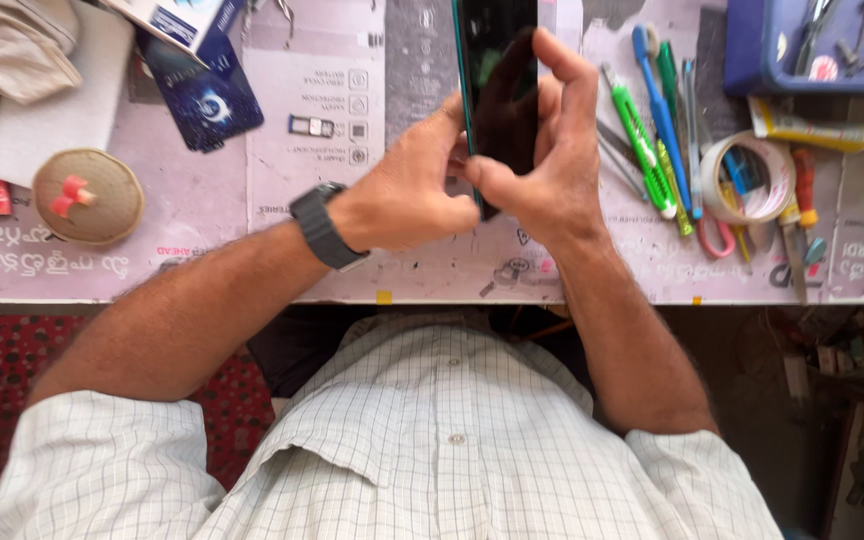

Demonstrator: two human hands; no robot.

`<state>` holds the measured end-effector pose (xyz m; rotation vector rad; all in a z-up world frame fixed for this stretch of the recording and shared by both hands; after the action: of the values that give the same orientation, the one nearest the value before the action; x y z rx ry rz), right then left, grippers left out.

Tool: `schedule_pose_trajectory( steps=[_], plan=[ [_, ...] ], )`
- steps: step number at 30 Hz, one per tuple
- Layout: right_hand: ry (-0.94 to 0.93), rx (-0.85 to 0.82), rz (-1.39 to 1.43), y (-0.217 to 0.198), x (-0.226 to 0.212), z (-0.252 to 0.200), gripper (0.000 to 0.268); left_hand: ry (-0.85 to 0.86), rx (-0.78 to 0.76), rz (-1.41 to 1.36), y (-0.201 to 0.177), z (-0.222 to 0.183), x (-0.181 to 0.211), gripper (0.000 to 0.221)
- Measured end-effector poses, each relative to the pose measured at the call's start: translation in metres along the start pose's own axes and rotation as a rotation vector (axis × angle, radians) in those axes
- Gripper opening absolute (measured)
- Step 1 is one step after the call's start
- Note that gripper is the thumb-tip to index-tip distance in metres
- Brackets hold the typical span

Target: The person removes a SIM tray with a tool, prys the back casing off a mobile phone using a metal strip, and uses a blade to separate internal components.

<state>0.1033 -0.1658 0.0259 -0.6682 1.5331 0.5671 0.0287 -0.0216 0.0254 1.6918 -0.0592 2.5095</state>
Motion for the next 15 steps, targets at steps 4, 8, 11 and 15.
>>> schedule_pose_trajectory(
  steps=[4,8,11,15],
  plan=[
    [-0.004,-0.099,-0.020,-0.002,-0.012,-0.010,0.093,0.096,0.040,-0.308,-0.043,0.013,0.017,0.077],
    [0.006,-0.182,-0.055,-0.007,-0.010,-0.015,0.095,0.153,0.024,-0.318,-0.059,0.012,0.025,0.077],
    [0.006,-0.210,-0.077,-0.012,-0.009,-0.015,0.095,0.085,0.017,-0.299,-0.058,0.012,0.025,0.083],
    [-0.036,-0.234,-0.177,-0.016,-0.010,-0.016,0.094,0.076,-0.031,-0.302,-0.058,0.014,0.025,0.081]
  ],
)
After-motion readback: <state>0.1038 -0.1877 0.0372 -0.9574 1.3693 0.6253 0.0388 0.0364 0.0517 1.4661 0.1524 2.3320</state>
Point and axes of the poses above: each hand's wrist, its own z-axis towards the middle knuckle, its own y-axis out of the palm, x = y × z, the point moved 4 cm from there along z, towards the middle knuckle, and after that the axes turned 15 degrees about y, right-handed, at the moved point
